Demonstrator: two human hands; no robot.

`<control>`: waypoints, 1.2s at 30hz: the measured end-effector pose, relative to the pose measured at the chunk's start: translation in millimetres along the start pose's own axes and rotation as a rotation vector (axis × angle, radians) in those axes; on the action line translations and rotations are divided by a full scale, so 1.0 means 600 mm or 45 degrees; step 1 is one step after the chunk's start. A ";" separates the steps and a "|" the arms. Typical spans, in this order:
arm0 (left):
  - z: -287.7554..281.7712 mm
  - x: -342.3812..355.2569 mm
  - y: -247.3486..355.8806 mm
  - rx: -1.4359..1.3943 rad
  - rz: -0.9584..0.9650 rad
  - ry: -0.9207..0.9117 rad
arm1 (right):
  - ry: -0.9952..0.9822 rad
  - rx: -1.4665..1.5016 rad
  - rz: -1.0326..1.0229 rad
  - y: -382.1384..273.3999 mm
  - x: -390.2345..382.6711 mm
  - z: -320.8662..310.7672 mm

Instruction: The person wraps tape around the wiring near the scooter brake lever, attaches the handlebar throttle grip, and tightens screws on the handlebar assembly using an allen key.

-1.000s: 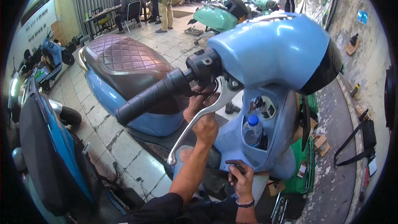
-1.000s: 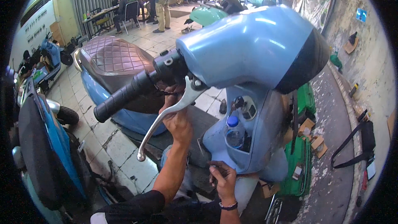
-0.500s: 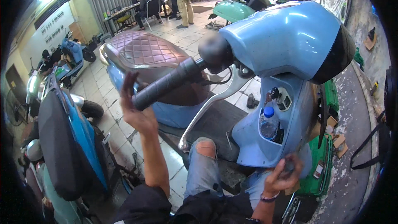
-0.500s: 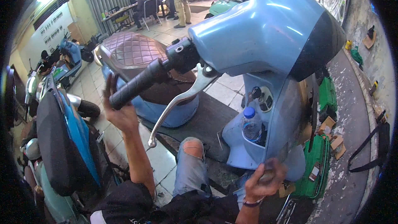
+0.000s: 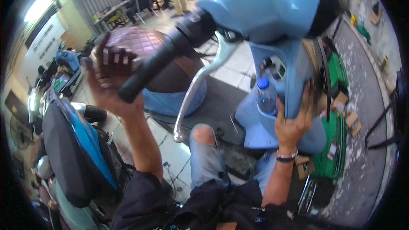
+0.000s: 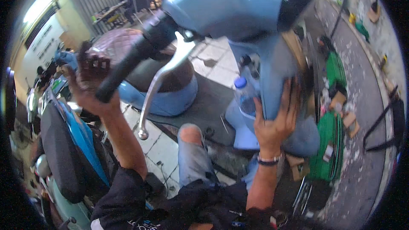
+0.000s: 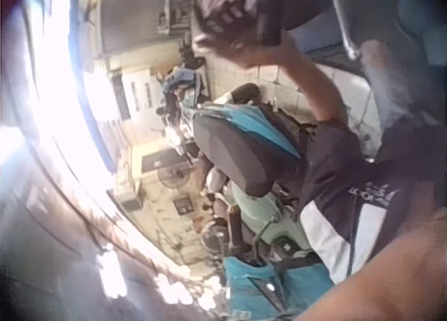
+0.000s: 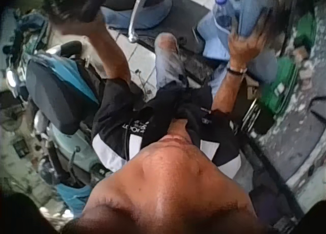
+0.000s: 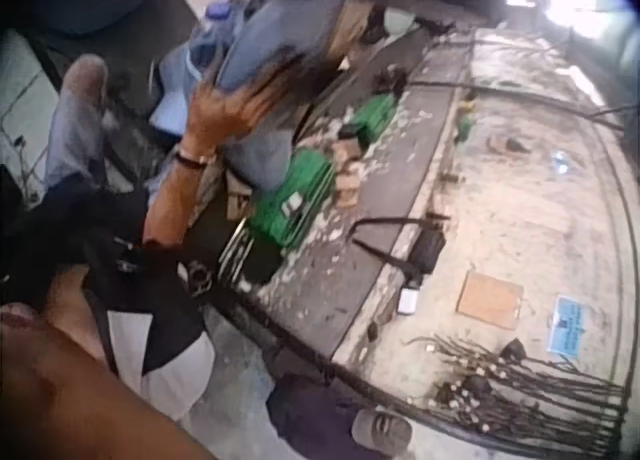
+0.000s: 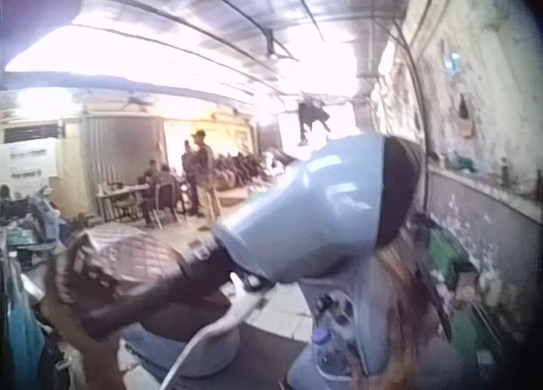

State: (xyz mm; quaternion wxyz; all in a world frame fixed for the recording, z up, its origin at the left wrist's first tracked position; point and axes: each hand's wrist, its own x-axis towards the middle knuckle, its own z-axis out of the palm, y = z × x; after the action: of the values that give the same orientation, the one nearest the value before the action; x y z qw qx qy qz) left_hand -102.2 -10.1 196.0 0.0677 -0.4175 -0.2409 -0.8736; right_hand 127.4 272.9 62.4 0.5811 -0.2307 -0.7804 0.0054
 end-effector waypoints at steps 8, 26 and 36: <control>0.130 -0.007 0.042 -0.205 -0.269 -0.553 | 0.075 0.101 -0.053 0.025 0.010 0.025; 0.296 -0.047 0.003 -0.389 0.050 -0.269 | -1.450 -0.151 0.213 0.057 -0.494 0.416; 0.235 -0.053 -0.021 -0.438 -0.078 -0.071 | -1.517 -0.188 0.178 0.051 -0.535 0.462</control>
State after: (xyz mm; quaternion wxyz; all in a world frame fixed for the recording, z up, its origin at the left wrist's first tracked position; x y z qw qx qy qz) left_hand 12.5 65.7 242.9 -0.0381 -0.4395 -0.1022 -0.8916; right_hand -43.5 254.9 -326.3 0.0248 -0.2785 -0.9529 0.1178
